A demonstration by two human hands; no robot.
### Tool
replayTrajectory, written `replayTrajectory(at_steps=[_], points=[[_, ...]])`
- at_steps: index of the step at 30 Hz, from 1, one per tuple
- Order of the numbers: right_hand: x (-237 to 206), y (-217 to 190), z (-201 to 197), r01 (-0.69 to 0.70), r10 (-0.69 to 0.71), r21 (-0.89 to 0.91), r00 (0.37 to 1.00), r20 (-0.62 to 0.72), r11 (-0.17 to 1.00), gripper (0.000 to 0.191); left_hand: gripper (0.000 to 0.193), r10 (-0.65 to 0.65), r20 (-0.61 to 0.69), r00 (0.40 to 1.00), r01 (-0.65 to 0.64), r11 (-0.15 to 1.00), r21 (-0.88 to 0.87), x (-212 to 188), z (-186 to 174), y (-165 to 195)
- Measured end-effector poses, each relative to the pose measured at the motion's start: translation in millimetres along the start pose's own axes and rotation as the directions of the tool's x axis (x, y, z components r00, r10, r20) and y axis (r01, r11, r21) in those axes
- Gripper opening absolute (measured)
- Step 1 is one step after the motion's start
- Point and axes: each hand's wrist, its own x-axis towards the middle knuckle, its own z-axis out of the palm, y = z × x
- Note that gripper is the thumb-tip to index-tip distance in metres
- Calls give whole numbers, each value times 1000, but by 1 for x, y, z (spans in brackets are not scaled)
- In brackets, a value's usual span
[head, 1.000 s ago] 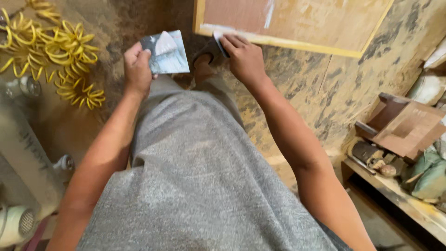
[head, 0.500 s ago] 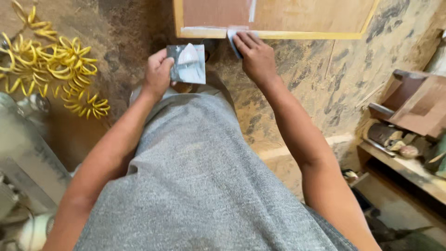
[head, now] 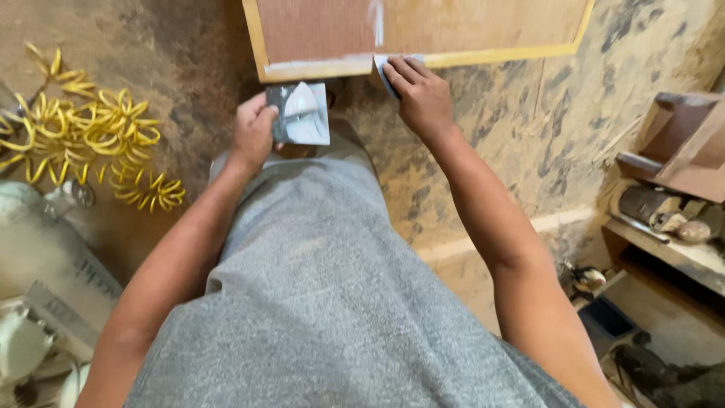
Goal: The person applies wood filler from a small packet onto seams and edges of a plywood panel, spreading it along the joints with a small scraper by hand. They work around the panel, treating different seam sections and repositioning along the board.
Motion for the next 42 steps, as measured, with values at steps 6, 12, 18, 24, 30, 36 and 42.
replayTrajectory(at_steps=[6, 12, 18, 24, 30, 36, 42], points=[[12, -11, -11, 8, -16, 52, 988, 155, 999, 38, 28, -48, -70, 996, 46, 999, -30, -3, -9, 3], [78, -74, 17, 112, -123, 115, 987, 99, 987, 31, 27, 7, -181, 983, -21, 997, -72, -28, -43, 5], [102, -123, 37, 163, -168, 62, 982, 83, 985, 37, 22, -25, -299, 954, -15, 991, -132, -51, -72, -6], [71, -72, 31, -14, 4, 43, 976, 220, 999, 25, 27, -54, -301, 952, 1, 985, -173, -55, -85, -10], [13, 6, 9, -18, 25, -75, 995, 100, 997, 22, 29, -17, -215, 976, -9, 993, -121, -38, -65, 7], [2, 29, -5, 27, -19, -87, 996, 85, 996, 29, 27, -58, -229, 972, 34, 994, -108, -20, -25, 18], [-12, 47, -2, -30, 20, 58, 987, 157, 998, 34, 28, -45, -154, 987, 36, 998, -61, -4, 9, -6]])
